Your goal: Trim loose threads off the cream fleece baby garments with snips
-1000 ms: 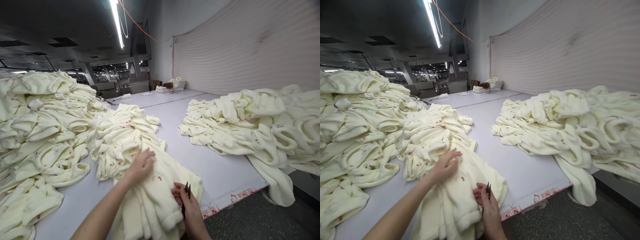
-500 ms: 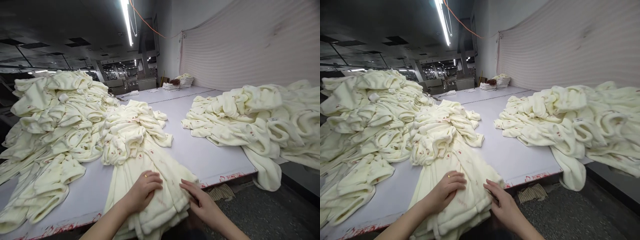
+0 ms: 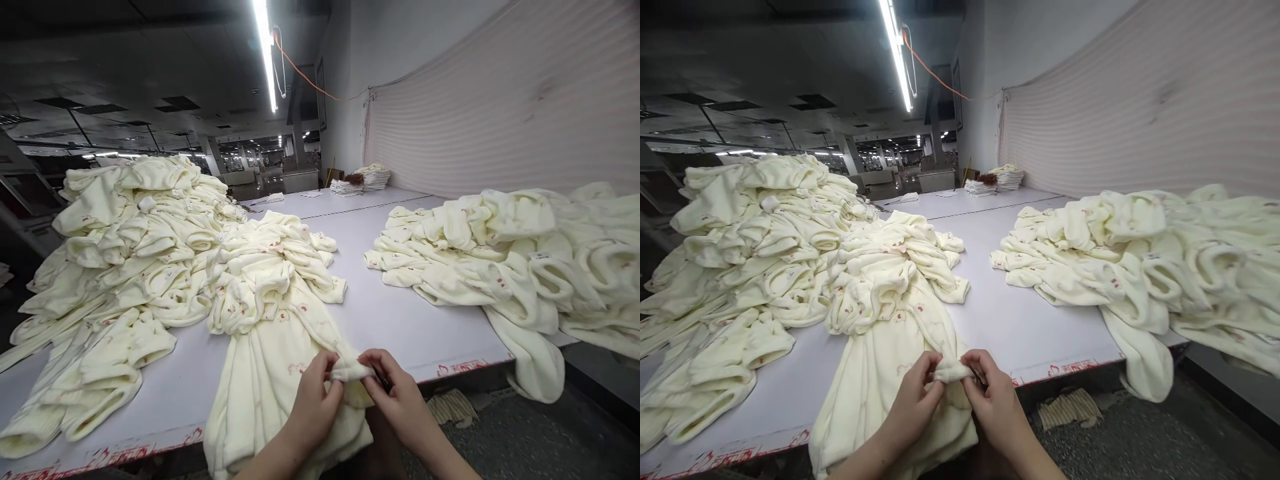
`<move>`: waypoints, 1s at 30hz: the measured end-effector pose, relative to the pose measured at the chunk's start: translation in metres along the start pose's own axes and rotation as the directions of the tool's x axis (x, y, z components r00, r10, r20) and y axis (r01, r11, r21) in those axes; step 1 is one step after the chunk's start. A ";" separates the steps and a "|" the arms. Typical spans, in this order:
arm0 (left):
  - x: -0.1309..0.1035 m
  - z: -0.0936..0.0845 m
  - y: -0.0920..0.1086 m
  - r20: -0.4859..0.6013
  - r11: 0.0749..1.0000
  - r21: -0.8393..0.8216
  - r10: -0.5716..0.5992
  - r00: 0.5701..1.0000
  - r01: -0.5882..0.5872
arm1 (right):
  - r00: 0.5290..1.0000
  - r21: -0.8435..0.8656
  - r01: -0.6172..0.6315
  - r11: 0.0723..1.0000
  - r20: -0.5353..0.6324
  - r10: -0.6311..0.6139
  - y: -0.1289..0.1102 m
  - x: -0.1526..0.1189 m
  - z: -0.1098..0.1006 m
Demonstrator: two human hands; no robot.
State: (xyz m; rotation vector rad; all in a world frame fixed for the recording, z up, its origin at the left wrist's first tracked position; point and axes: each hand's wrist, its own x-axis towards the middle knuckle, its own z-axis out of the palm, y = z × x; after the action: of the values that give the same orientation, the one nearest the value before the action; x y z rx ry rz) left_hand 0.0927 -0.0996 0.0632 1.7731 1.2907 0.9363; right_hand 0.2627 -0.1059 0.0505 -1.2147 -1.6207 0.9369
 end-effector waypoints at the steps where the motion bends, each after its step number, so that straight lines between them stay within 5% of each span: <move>1: 0.000 0.000 -0.002 -0.046 1.000 0.000 0.026 0.999 -0.026 | 1.000 -0.042 0.000 0.999 0.004 0.000 -0.002 -0.001 -0.003; 6: -0.004 -0.007 -0.009 -0.113 0.992 -0.045 0.112 0.987 -0.117 | 0.998 -0.260 0.058 0.964 0.027 -0.053 0.002 0.000 -0.005; 12: -0.004 -0.013 -0.009 -0.057 0.990 -0.049 0.129 0.990 -0.132 | 0.991 -0.298 0.065 0.952 -0.095 -0.098 0.000 0.008 0.002; 17: -0.006 -0.015 -0.014 -0.066 0.986 -0.115 0.111 0.992 -0.118 | 0.988 -0.337 0.149 0.930 0.081 -0.129 -0.013 0.002 -0.007; 21: -0.006 -0.012 -0.016 -0.076 0.976 -0.185 0.098 0.992 -0.111 | 0.980 -0.463 0.194 0.865 0.051 -0.193 -0.014 -0.005 -0.011; 30: -0.006 -0.010 -0.015 -0.071 0.967 -0.242 0.065 0.995 -0.080 | 0.989 -0.366 0.147 0.919 0.060 -0.134 -0.015 -0.001 -0.007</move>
State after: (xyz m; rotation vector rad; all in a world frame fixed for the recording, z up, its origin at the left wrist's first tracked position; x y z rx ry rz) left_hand 0.0765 -0.1003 0.0540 1.6183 1.1007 1.1487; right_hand 0.2646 -0.1101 0.0667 -1.3136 -1.9443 0.5773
